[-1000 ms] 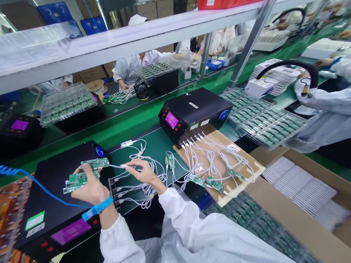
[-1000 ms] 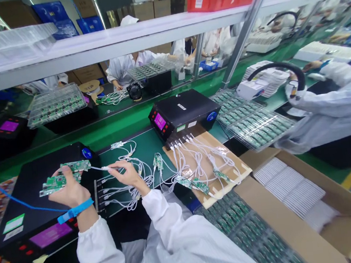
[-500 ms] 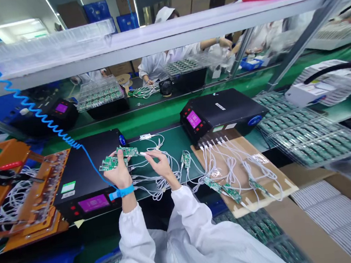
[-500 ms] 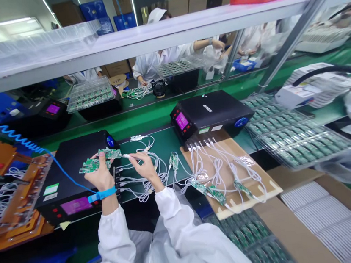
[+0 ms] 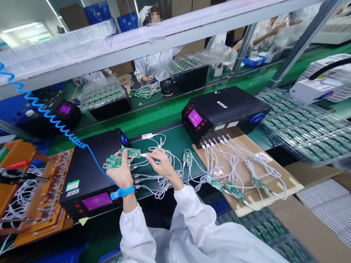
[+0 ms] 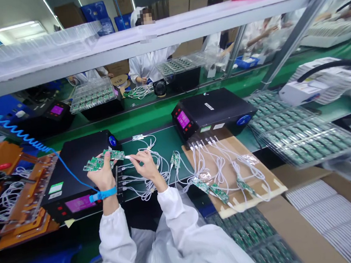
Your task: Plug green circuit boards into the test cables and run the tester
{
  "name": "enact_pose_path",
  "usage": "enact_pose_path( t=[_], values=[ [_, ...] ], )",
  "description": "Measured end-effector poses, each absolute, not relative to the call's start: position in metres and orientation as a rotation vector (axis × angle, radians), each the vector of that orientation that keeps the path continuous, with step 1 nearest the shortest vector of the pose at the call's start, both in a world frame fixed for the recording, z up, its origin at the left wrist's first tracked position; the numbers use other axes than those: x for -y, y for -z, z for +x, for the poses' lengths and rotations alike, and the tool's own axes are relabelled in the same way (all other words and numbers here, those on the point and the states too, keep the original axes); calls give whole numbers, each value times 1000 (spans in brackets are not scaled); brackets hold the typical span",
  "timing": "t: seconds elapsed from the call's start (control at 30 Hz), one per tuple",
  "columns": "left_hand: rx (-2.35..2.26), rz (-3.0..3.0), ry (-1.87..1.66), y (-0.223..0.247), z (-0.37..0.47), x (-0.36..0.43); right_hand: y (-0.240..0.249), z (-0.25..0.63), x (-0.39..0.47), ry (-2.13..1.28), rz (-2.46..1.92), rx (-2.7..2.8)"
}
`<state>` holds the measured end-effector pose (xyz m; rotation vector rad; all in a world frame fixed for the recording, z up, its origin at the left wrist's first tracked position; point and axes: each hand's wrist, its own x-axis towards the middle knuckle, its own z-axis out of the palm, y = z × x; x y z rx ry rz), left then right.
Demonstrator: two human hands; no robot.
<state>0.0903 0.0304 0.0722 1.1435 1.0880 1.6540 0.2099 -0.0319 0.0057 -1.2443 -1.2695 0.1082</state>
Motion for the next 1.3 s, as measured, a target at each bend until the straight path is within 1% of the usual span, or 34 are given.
enact_pose_path(
  t=[0.2,0.37,0.57,0.67,0.77,0.9,1.0,1.17,1.3],
  values=[
    [-1082,1143,-1601,-74,88,-27,0,209,29,-71,-1235,1268],
    [-1112,1194,-1607,-75,88,-28,16,213,24,-76,-1220,1293],
    [-974,1149,-1502,-60,90,-25,33,228,23,64,-1236,1298],
    [-1008,1208,-1539,-58,94,-27,33,230,22,91,-1290,1203],
    [-1047,1297,-1543,-57,101,-30,30,227,20,89,-1255,1146],
    [-911,1283,-1446,-54,111,-28,27,225,18,53,-1244,1122],
    [-858,1282,-1432,-49,114,-28,27,228,20,-2,-1271,1222],
    [-952,1290,-1556,-50,116,-39,34,230,22,-25,-1290,1294],
    [-1094,1488,-1557,-50,115,-45,34,228,23,79,-1286,1007]
  ],
)
